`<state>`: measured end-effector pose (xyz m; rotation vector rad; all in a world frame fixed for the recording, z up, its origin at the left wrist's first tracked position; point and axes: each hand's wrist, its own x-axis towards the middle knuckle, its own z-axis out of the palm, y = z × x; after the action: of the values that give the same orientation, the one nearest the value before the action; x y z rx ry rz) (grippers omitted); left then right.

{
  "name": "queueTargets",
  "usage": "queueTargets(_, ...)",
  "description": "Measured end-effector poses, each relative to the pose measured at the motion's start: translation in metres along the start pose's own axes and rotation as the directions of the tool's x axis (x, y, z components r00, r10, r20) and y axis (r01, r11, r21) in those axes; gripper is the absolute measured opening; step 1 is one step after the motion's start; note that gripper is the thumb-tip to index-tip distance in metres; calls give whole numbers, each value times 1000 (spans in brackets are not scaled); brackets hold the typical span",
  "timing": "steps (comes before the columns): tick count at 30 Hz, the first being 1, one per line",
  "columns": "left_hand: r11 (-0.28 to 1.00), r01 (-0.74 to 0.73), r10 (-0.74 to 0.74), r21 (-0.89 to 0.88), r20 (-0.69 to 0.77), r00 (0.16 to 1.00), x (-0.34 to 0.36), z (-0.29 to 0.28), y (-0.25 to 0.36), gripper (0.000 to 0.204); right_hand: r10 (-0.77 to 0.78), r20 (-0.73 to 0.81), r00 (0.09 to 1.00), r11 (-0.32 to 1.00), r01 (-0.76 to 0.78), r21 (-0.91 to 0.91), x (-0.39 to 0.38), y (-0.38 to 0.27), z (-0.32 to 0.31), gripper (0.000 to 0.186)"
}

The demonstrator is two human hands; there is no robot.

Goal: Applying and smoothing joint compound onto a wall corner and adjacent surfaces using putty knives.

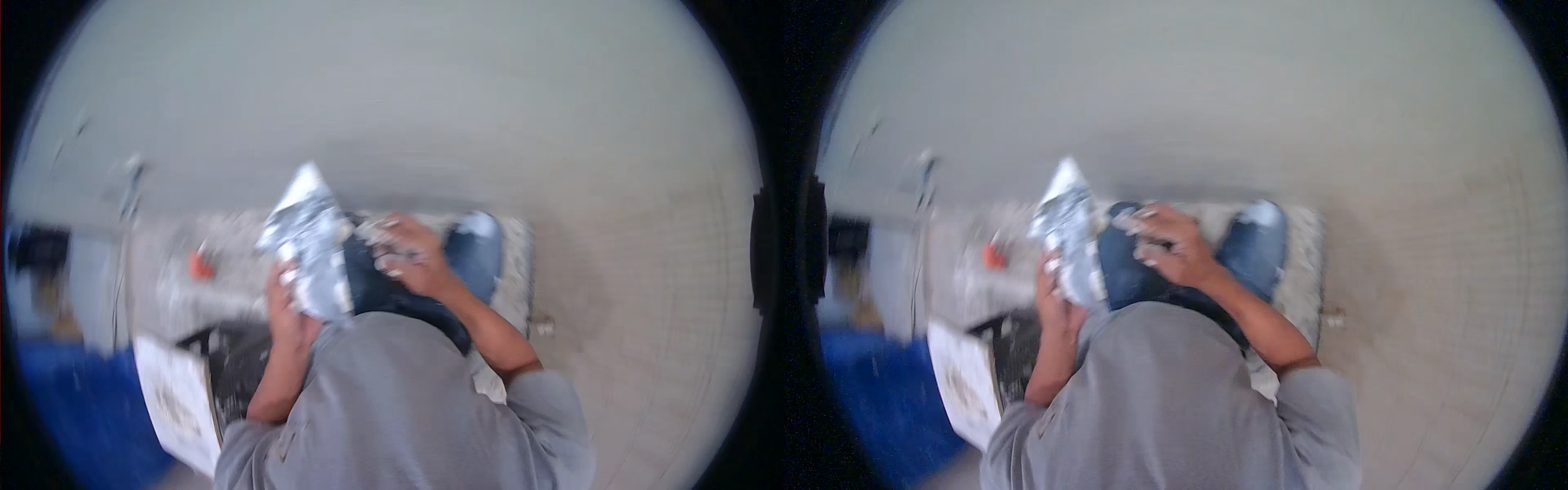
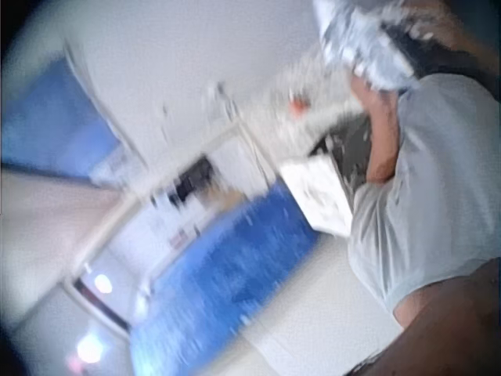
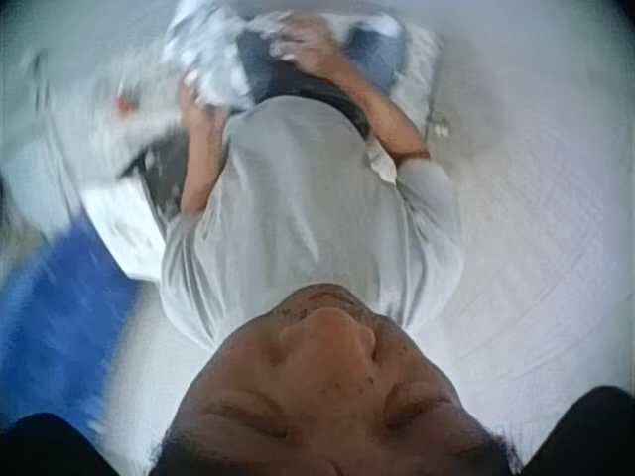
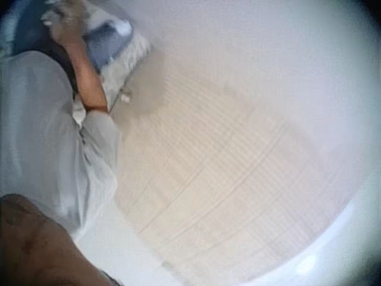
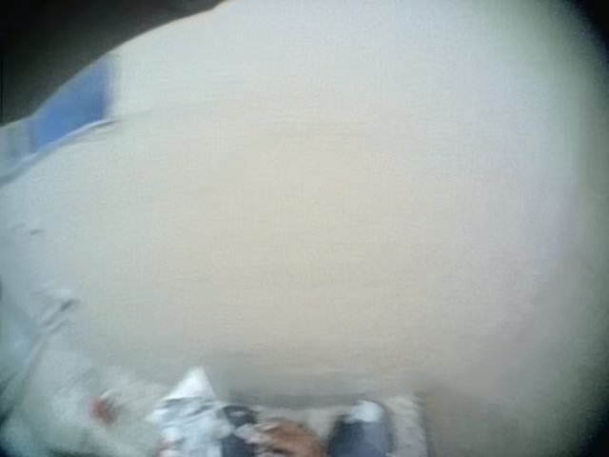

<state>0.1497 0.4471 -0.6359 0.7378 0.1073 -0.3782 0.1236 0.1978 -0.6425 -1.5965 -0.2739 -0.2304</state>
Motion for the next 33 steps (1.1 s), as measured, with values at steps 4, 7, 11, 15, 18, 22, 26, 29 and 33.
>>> queueTargets(4,993,-114,112,-31,-59,992,0,31,8,39,146,151,978,922,-190,337,40,0,34,70)
queueTargets(7,972,-224,212,-65,-154,965,-13,39,20,36,186,355,916,836,-337,433,57,20,62,75)
queueTargets(11,976,-188,168,-108,-169,971,-19,45,22,31,214,375,902,757,-396,520,66,36,69,55)
queueTargets(15,954,-252,220,-160,-195,956,-27,60,30,30,278,412,868,833,-431,347,78,35,64,47)
queueTargets(18,956,-287,270,-57,-206,940,-36,57,35,31,292,378,879,920,-366,142,91,22,82,44)
queueTargets(22,967,-256,248,9,-281,927,-53,81,55,32,519,482,706,650,-692,315,129,-17,105,41)
queueTargets(26,926,-374,356,47,-433,828,-96,57,51,32,469,558,685,324,-721,612,152,-42,152,30)
queueTargets(29,805,-591,526,54,-524,669,-136,25,51,34,234,470,851,936,-328,128,165,-40,190,20)
queueTargets(33,550,-814,634,185,-727,263,-185,-10,49,33,-629,677,381,623,769,146,153,-82,258,24)
